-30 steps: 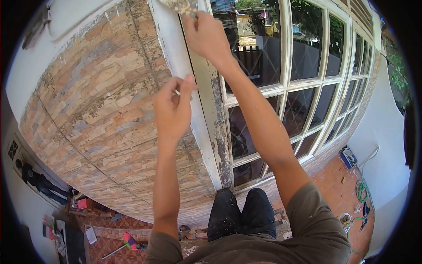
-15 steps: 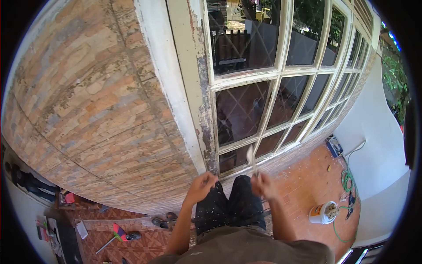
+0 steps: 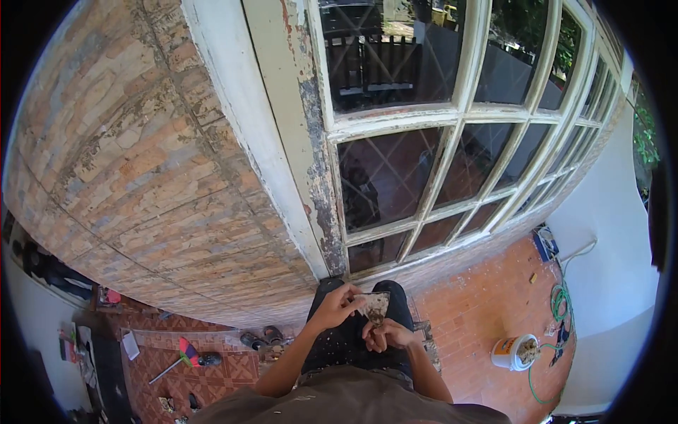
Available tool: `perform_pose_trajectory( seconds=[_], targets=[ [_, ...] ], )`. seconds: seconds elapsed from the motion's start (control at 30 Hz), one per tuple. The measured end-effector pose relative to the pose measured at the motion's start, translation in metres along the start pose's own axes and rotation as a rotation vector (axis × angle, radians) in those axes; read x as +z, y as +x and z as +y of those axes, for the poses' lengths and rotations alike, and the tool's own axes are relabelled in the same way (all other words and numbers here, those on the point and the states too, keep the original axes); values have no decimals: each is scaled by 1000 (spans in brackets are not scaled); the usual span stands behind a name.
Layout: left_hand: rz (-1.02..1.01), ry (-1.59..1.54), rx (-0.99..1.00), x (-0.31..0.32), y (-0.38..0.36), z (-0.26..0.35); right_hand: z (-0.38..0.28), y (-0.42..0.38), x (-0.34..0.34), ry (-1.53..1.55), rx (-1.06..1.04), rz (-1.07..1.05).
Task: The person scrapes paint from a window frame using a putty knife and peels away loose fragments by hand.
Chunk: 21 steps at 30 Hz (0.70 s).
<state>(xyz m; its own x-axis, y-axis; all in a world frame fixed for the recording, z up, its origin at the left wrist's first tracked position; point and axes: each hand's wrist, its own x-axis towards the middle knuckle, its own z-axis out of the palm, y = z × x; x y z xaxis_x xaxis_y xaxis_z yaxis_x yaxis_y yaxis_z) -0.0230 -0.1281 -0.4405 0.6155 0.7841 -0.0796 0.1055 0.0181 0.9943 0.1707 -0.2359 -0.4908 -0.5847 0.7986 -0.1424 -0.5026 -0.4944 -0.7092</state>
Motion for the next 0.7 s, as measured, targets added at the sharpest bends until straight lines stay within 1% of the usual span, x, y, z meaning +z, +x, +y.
perform_pose_trajectory(
  seconds=[0.03, 0.07, 0.13, 0.17, 0.2, 0.27, 0.33, 0.43, 0.6, 0.67, 0.7],
  targets=[
    [-2, 26, -44, -5, -2, 1, 9, 10, -21, -33, 32, -142],
    [13, 33, -39, -8, -3, 2, 11, 16, -23, -39, 34, -158],
    [-2, 199, 15, -12, -10, -1, 14, 28, -27, -148, 139, -124],
    [33, 240, 41, -11, -13, -2, 26, 37, -45, -132, 164, -149],
    [46, 246, 48, -12, -17, 0, 29, 39, -46, -141, 164, -162],
    [22, 321, -8, -14, -23, 3, 34, 44, -51, -172, 147, -73],
    [39, 307, -3, -12, -26, -7, 41, 46, -61, -151, 145, -62],
    [42, 364, 39, -14, -24, -14, 41, 50, -72, -91, 148, -24],
    [-3, 341, -29, -13, -19, -12, 43, 49, -75, -24, 166, 5],
    [-30, 323, -68, -14, -15, -9, 42, 50, -74, 10, 134, 21],
    [-51, 320, -53, -15, -14, -10, 39, 49, -70, 28, 118, 26]
  ],
)
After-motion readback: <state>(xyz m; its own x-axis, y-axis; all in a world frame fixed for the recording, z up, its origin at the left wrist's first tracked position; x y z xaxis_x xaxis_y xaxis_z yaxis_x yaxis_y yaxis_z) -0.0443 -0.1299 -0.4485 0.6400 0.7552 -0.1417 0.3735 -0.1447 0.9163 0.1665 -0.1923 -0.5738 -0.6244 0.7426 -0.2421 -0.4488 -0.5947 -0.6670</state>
